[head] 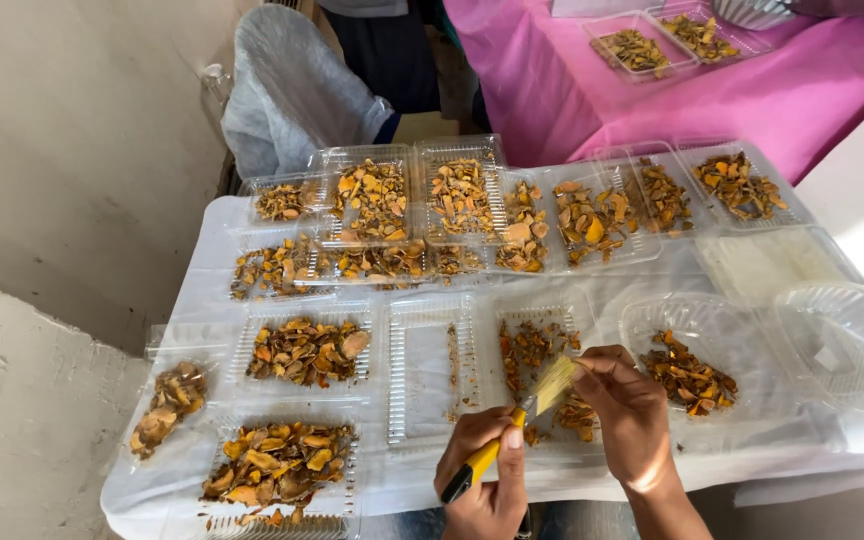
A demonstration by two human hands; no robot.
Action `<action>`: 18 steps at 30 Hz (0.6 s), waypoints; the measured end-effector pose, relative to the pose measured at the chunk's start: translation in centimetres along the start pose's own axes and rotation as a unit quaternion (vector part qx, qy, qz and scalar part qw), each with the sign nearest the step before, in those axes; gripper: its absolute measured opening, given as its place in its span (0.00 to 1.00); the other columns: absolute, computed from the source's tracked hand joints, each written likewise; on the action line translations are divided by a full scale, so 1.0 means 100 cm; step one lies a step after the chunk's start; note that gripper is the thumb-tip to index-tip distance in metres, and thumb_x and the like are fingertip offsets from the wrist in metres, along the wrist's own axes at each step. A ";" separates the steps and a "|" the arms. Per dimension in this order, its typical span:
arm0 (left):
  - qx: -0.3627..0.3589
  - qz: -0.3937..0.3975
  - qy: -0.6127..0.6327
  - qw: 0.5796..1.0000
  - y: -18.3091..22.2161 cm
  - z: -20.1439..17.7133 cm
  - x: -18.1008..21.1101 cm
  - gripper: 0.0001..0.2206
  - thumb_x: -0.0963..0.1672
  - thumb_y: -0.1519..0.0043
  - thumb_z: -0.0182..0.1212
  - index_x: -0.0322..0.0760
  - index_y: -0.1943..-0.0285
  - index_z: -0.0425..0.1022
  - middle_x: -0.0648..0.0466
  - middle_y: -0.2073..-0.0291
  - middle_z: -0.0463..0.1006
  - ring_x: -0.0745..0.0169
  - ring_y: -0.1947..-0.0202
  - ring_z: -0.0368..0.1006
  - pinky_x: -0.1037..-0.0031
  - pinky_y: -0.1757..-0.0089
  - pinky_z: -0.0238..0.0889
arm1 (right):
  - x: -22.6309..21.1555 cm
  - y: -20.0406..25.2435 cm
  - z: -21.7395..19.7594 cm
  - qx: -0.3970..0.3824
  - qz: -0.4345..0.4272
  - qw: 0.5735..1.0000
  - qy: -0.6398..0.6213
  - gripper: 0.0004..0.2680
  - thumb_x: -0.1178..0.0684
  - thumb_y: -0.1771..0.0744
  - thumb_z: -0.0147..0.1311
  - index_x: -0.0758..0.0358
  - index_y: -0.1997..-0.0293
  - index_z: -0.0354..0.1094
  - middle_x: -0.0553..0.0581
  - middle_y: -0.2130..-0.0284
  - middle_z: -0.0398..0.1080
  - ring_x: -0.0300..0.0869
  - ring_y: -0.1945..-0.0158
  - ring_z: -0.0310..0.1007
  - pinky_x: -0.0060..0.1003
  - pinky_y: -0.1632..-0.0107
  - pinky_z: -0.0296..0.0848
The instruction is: Sorting and cleaning dried turmeric pieces in plastic containers using a brush and hands.
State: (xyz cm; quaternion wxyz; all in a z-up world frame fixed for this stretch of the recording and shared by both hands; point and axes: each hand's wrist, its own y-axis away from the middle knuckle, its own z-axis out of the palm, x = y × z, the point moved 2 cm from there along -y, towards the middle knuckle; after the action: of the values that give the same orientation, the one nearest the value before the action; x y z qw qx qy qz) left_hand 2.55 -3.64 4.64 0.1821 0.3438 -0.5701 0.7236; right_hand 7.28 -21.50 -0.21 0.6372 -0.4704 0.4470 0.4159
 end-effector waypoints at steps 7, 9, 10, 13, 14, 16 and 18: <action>-0.032 0.014 0.003 0.999 -0.003 0.000 -0.005 0.08 0.42 0.33 0.57 0.28 0.61 0.76 0.43 0.65 0.82 0.53 0.64 0.82 0.70 0.61 0.76 | -0.008 -0.004 -0.016 0.007 0.007 1.000 0.007 0.03 0.61 0.33 0.58 0.69 0.60 0.77 0.55 0.64 0.70 0.40 0.67 0.66 0.35 0.65 0.65; -0.082 0.032 -0.048 0.995 0.004 -0.002 -0.009 0.07 0.42 0.32 0.55 0.31 0.58 0.74 0.46 0.62 0.81 0.54 0.63 0.80 0.69 0.61 0.74 | -0.022 0.000 -0.031 0.006 -0.055 0.997 0.044 0.05 0.65 0.34 0.52 0.66 0.61 0.76 0.59 0.57 0.75 0.46 0.49 0.75 0.40 0.46 0.81; -0.087 0.024 -0.048 0.995 0.006 -0.005 -0.011 0.07 0.42 0.32 0.55 0.31 0.58 0.74 0.46 0.62 0.81 0.54 0.63 0.80 0.69 0.61 0.74 | -0.027 -0.001 -0.046 0.011 -0.046 0.998 0.046 0.05 0.65 0.34 0.52 0.66 0.61 0.76 0.59 0.57 0.75 0.46 0.49 0.75 0.40 0.46 0.81; -0.066 -0.009 -0.032 0.997 0.011 -0.015 -0.015 0.08 0.42 0.32 0.56 0.29 0.52 0.76 0.45 0.59 0.81 0.56 0.60 0.82 0.72 0.59 0.76 | -0.044 -0.002 -0.095 0.135 -0.213 0.892 0.376 0.04 0.62 0.31 0.65 0.63 0.54 0.77 0.58 0.56 0.71 0.44 0.48 0.71 0.35 0.45 0.70; -0.048 -0.010 -0.034 0.998 0.009 -0.017 -0.018 0.07 0.42 0.32 0.56 0.28 0.53 0.74 0.44 0.59 0.81 0.54 0.59 0.82 0.71 0.58 0.77 | -0.040 -0.007 -0.110 0.115 -0.222 0.835 0.491 0.05 0.61 0.33 0.65 0.59 0.55 0.79 0.56 0.57 0.74 0.46 0.50 0.72 0.40 0.41 0.69; -0.031 -0.012 -0.035 0.999 0.008 -0.021 -0.020 0.07 0.41 0.32 0.56 0.28 0.54 0.73 0.42 0.59 0.80 0.51 0.58 0.82 0.69 0.56 0.79 | -0.030 -0.011 -0.127 0.093 -0.225 0.764 0.598 0.07 0.60 0.35 0.64 0.55 0.56 0.82 0.54 0.58 0.76 0.48 0.53 0.74 0.46 0.38 0.67; -0.012 -0.038 -0.044 0.998 0.009 -0.023 -0.023 0.08 0.42 0.32 0.55 0.29 0.52 0.74 0.43 0.57 0.81 0.52 0.56 0.81 0.69 0.54 0.76 | -0.013 -0.014 -0.131 0.056 -0.097 0.724 0.681 0.10 0.50 0.34 0.55 0.42 0.50 0.79 0.45 0.50 0.77 0.57 0.37 0.66 0.55 0.40 0.63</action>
State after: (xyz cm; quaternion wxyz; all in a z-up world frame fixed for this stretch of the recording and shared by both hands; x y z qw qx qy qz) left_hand 2.91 -1.38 2.10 0.1884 0.3945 -0.5729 0.6933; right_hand 5.92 -34.64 -0.66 0.2238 -0.6315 0.7348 -0.1061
